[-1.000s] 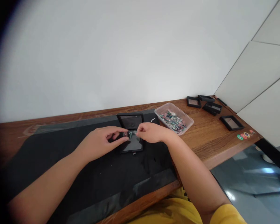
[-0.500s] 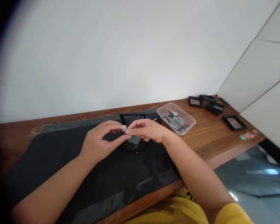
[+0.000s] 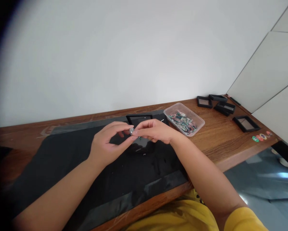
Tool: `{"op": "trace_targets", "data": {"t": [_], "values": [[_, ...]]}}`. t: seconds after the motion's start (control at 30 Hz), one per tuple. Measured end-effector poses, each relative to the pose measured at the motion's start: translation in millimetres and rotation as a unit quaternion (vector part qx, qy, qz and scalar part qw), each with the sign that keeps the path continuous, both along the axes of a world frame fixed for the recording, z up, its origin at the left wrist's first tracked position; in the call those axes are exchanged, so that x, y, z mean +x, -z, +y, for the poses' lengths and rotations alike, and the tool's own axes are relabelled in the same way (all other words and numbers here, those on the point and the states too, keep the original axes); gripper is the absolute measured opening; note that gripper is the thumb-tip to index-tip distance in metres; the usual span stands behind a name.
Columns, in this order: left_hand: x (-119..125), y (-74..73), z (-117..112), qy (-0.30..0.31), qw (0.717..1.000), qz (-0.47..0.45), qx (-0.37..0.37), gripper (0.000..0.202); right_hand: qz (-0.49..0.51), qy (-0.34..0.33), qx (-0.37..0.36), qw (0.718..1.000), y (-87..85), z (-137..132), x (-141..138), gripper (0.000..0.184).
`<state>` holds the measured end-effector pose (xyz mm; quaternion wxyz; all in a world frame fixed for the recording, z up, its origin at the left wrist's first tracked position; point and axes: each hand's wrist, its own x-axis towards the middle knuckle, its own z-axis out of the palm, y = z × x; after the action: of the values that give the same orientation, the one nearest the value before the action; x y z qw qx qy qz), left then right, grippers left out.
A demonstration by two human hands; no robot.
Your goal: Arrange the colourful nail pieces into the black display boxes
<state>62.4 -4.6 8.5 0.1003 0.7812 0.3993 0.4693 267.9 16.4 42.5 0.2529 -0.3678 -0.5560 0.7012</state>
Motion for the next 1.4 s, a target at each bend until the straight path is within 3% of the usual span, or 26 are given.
{"op": "trace_targets", "data": {"t": [0.33, 0.53, 0.7, 0.93, 1.03, 1.17, 1.27, 1.33, 1.4], "values": [[-3.0, 0.8, 1.1, 0.003, 0.999, 0.036, 0.007, 0.025, -0.015, 0.021, 0.002, 1.000, -5.2, 0.0, 2.3, 0.037], [-3.9, 13.6, 7.9, 0.012, 0.995, 0.097, -0.034, 0.027, -0.024, 0.126, 0.035, 0.991, -21.0, -1.6, 16.7, 0.026], [-0.1, 21.0, 13.2, 0.000, 0.985, 0.169, -0.035, 0.026, -0.070, 0.163, 0.090, 0.980, -20.8, -0.4, 19.9, 0.032], [9.1, 21.5, 7.0, -0.009, 0.976, 0.190, -0.108, 0.032, -0.116, 0.135, 0.218, 0.960, -5.3, -2.1, 9.4, 0.035], [13.1, 22.9, 6.6, -0.024, 0.972, 0.196, -0.130, 0.033, -0.173, 0.171, 0.276, 0.930, -9.4, -3.4, 16.4, 0.031], [14.6, 25.3, 6.5, -0.037, 0.967, 0.194, -0.161, 0.037, -0.232, 0.322, 0.268, 0.878, -17.2, 3.3, 42.9, 0.042], [13.9, 26.5, 6.2, -0.042, 0.966, 0.192, -0.167, 0.037, -0.344, 0.413, 0.251, 0.805, -19.7, 11.4, 66.4, 0.042], [13.2, 26.6, 6.1, -0.042, 0.966, 0.191, -0.170, 0.036, -0.446, 0.413, 0.227, 0.761, -19.5, 15.5, 77.8, 0.040], [12.5, 26.2, 6.0, -0.042, 0.966, 0.187, -0.172, 0.037, -0.517, 0.388, 0.201, 0.736, -18.0, 18.2, 84.5, 0.039]]}}
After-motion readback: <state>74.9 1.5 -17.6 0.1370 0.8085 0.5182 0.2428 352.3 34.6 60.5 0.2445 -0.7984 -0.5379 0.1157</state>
